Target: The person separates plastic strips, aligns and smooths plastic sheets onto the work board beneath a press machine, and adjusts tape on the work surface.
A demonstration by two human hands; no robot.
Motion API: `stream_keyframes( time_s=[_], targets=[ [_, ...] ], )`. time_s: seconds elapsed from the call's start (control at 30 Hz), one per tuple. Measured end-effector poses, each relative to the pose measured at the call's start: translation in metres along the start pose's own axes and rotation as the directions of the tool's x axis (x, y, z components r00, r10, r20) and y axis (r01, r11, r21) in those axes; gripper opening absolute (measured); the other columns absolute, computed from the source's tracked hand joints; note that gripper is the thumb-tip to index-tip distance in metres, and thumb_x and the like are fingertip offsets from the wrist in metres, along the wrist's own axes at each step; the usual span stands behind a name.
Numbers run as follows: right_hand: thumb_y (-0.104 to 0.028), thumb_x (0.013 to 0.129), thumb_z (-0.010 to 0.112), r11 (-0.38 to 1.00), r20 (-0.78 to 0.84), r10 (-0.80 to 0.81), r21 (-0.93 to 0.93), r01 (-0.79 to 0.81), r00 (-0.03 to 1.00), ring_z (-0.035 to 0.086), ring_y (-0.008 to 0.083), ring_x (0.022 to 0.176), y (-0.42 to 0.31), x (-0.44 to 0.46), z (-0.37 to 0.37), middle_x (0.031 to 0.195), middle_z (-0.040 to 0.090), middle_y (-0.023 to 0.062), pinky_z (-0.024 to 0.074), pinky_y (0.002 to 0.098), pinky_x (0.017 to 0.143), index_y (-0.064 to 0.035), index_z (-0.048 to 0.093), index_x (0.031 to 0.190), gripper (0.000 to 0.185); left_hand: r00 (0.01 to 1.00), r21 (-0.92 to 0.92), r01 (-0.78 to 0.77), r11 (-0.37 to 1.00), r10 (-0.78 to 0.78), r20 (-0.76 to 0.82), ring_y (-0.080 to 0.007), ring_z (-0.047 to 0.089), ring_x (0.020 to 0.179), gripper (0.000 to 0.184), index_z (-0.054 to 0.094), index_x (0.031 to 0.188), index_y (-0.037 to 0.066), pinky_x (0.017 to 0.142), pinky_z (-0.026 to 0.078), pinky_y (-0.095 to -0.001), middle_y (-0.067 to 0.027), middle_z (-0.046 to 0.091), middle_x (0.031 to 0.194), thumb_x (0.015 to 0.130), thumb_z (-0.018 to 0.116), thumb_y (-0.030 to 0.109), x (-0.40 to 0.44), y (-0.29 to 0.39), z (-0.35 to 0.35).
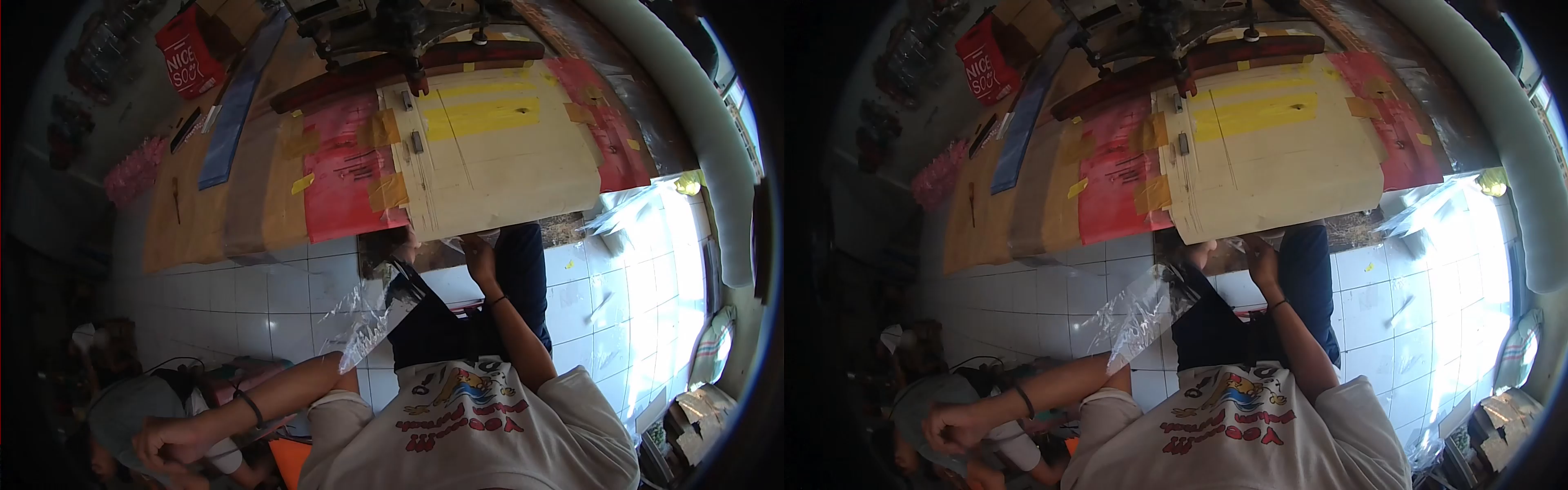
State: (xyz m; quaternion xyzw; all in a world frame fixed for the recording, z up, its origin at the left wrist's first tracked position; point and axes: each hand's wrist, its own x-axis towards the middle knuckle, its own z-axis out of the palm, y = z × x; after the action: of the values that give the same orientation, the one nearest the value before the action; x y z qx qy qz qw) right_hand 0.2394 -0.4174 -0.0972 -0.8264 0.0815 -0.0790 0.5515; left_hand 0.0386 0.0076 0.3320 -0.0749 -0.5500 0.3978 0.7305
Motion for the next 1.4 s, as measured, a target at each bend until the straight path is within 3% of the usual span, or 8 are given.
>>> stream_keyframes(
  time_s=[0.2,0.47,0.53,0.7,0.83,1.03,1.3,1.4],
  targets=[
    [-0.009,0.096,0.066,0.999,-0.093,0.029,-0.012,-0.030,0.995,0.072,0.0219,0.091,0.011,0.003,-0.010,0.102,0.075,0.0159,0.0559,0.0342,0.081,-0.0018,0.072,0.113,0.019,0.982,0.276,-0.153,0.949,0.114,0.152,-0.0073,0.045,0.046,0.026,0.047,0.066,0.015,0.046,0.036,-0.0236,0.0054,0.049,0.057,0.086,0.060,0.004,0.055,0.115,-0.004],
    [0.002,0.093,0.068,0.945,-0.146,-0.110,0.291,0.149,0.983,0.072,0.0196,0.091,-0.078,-0.016,-0.099,0.096,0.076,0.0104,0.0546,0.0298,0.086,0.0000,0.072,0.098,0.007,0.938,0.522,0.318,0.791,-0.344,-0.051,-0.0082,0.046,0.048,0.033,0.052,0.064,0.014,0.045,0.034,-0.0241,0.0042,0.050,0.057,0.094,0.066,0.015,-0.012,0.054,-0.050],
    [0.007,0.088,0.072,0.917,-0.144,-0.235,0.295,0.269,0.961,0.072,0.0200,0.090,-0.095,-0.031,-0.141,0.092,0.076,0.0099,0.0547,0.0290,0.084,0.0000,0.071,0.093,0.009,0.787,0.581,0.544,0.605,-0.608,-0.104,-0.0085,0.047,0.048,0.035,0.053,0.064,0.014,0.045,0.033,-0.0242,0.0039,0.051,0.057,0.095,0.068,0.018,-0.049,0.027,-0.089],
    [0.008,0.082,0.078,0.855,-0.156,-0.335,0.365,0.369,0.929,0.072,0.0231,0.077,-0.145,-0.050,-0.251,0.084,0.074,0.0132,0.0573,0.0348,0.072,-0.0020,0.069,0.086,0.014,-0.147,0.778,0.586,-0.228,-0.974,-0.175,-0.0172,0.065,0.058,0.015,0.073,0.087,0.007,0.050,0.044,-0.0301,-0.0032,0.072,0.075,0.086,0.081,0.020,-0.165,-0.108,-0.138],
    [0.003,0.083,0.078,0.607,-0.302,-0.755,0.014,0.794,0.582,0.074,0.0294,0.084,-0.200,-0.008,-0.287,0.092,0.075,0.0148,0.0612,0.0413,0.079,-0.0027,0.067,0.088,0.013,-0.046,0.919,0.387,-0.077,-0.997,-0.064,-0.0193,0.064,0.065,0.017,0.074,0.087,0.012,0.057,0.045,-0.0334,-0.0011,0.067,0.073,0.082,0.083,0.025,-0.224,-0.170,-0.141],
    [0.008,0.077,0.081,0.469,-0.167,-0.870,0.012,0.883,0.464,0.073,0.0306,0.105,-0.295,0.058,-0.254,0.114,0.072,0.0156,0.0617,0.0406,0.092,-0.0043,0.068,0.080,0.018,0.090,0.997,0.074,0.009,-0.996,0.002,-0.0231,0.064,0.077,0.022,0.076,0.090,0.012,0.073,0.051,-0.0353,-0.0027,0.065,0.081,0.077,0.086,0.026,-0.259,-0.171,-0.138],
    [0.002,0.082,0.075,0.721,0.305,-0.626,-0.123,0.682,0.717,0.072,0.0258,0.100,-0.270,0.139,-0.182,0.108,0.074,0.0111,0.0577,0.0364,0.087,-0.0042,0.076,0.086,0.007,-0.412,0.827,0.157,-0.540,-0.797,-0.442,-0.0275,0.069,0.099,0.031,0.078,0.103,0.007,0.094,0.052,-0.0398,-0.0083,0.074,0.099,0.089,0.078,0.034,-0.348,-0.072,-0.158],
    [0.001,0.083,0.070,0.721,0.315,-0.598,-0.189,0.666,0.737,0.071,0.0313,0.096,-0.260,0.150,-0.172,0.101,0.073,0.0140,0.0553,0.0374,0.089,-0.0012,0.076,0.088,0.008,-0.167,0.896,0.171,-0.411,-0.908,-0.384,-0.0281,0.070,0.095,0.031,0.077,0.104,0.006,0.095,0.052,-0.0406,-0.0100,0.075,0.097,0.091,0.077,0.033,-0.306,-0.117,-0.137]
  ],
)
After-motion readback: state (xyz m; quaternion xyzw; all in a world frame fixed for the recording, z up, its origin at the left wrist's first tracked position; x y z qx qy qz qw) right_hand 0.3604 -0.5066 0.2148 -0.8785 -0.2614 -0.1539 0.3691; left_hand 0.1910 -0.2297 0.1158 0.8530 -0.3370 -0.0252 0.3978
